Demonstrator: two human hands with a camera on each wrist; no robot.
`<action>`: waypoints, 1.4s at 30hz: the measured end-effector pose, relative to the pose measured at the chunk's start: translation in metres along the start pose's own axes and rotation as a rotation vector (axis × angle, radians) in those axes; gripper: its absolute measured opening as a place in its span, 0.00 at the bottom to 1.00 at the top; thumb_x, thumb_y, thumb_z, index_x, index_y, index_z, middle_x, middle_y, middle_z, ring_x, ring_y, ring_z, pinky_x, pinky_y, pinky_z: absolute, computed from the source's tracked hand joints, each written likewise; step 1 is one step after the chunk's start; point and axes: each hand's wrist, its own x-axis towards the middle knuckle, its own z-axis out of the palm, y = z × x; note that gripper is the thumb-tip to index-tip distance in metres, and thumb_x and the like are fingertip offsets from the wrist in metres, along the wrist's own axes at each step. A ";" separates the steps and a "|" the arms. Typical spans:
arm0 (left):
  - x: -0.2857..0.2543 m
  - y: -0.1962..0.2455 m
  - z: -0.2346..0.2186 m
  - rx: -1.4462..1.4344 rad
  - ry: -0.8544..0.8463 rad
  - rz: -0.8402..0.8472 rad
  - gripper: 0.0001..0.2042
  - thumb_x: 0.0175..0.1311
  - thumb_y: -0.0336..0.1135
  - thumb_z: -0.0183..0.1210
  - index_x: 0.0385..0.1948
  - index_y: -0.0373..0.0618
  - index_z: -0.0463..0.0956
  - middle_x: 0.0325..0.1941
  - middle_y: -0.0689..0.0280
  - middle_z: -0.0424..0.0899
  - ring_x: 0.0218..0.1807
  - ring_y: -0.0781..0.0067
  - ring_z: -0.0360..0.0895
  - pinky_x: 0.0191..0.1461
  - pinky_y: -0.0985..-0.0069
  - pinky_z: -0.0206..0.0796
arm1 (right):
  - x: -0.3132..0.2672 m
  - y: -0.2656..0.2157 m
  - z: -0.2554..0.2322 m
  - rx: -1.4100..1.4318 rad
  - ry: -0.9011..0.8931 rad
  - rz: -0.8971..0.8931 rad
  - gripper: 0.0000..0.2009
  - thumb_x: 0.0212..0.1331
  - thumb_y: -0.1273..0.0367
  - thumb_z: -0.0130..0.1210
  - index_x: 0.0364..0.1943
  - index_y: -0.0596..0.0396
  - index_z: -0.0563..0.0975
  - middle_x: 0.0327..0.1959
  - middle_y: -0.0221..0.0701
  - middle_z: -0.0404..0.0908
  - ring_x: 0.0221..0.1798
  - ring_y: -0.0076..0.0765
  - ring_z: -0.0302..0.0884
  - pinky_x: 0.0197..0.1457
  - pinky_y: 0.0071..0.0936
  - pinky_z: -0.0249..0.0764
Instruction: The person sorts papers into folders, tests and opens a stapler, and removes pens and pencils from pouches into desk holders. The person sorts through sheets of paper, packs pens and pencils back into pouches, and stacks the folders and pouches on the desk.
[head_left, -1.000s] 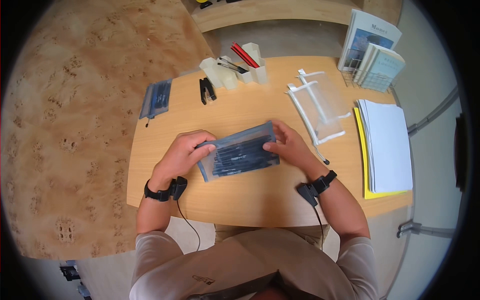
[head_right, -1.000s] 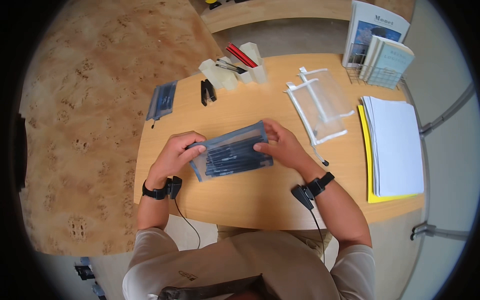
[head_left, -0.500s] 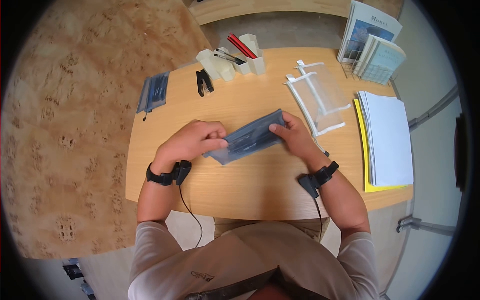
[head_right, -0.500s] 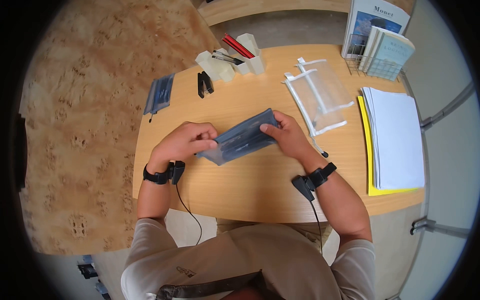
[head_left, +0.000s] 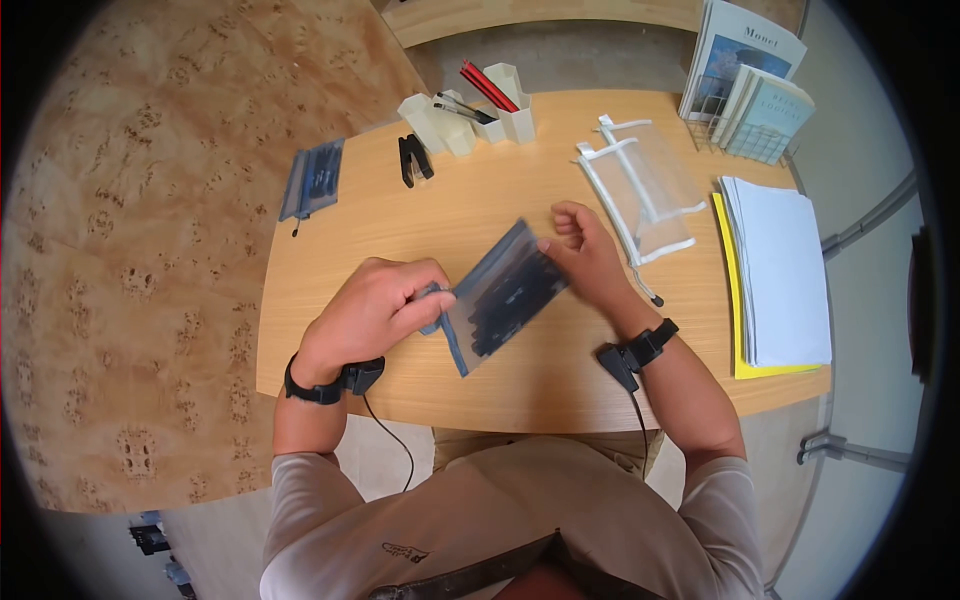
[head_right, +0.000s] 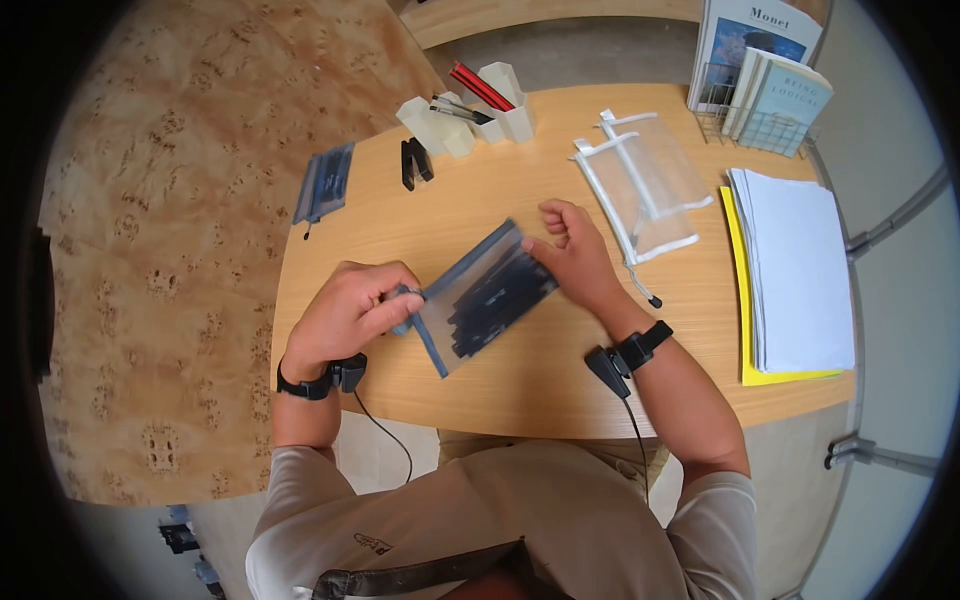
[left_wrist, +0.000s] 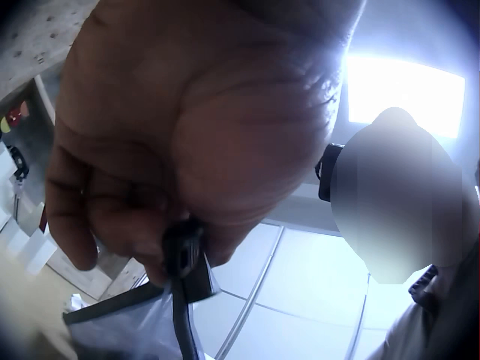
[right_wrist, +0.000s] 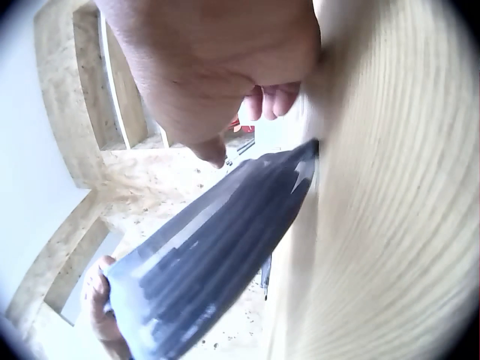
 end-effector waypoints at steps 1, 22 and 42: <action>-0.001 0.008 -0.001 0.002 0.001 0.002 0.09 0.67 0.35 0.65 0.34 0.38 0.79 0.21 0.56 0.81 0.26 0.57 0.80 0.32 0.67 0.70 | 0.000 -0.005 -0.006 -0.100 -0.106 0.029 0.19 0.69 0.66 0.62 0.60 0.57 0.75 0.45 0.26 0.79 0.47 0.19 0.76 0.51 0.20 0.75; 0.086 -0.009 0.064 -0.143 0.070 -0.106 0.12 0.68 0.37 0.60 0.31 0.35 0.80 0.23 0.55 0.80 0.25 0.66 0.74 0.33 0.68 0.67 | -0.003 -0.023 -0.017 0.258 -0.506 0.272 0.15 0.67 0.67 0.65 0.54 0.60 0.82 0.42 0.26 0.87 0.43 0.19 0.81 0.48 0.20 0.77; 0.046 -0.047 0.048 0.040 0.242 0.112 0.09 0.63 0.30 0.66 0.41 0.39 0.80 0.34 0.59 0.81 0.36 0.58 0.79 0.41 0.68 0.72 | -0.001 -0.020 -0.013 0.321 -0.226 0.197 0.10 0.72 0.66 0.60 0.42 0.61 0.84 0.35 0.24 0.85 0.36 0.15 0.78 0.41 0.18 0.74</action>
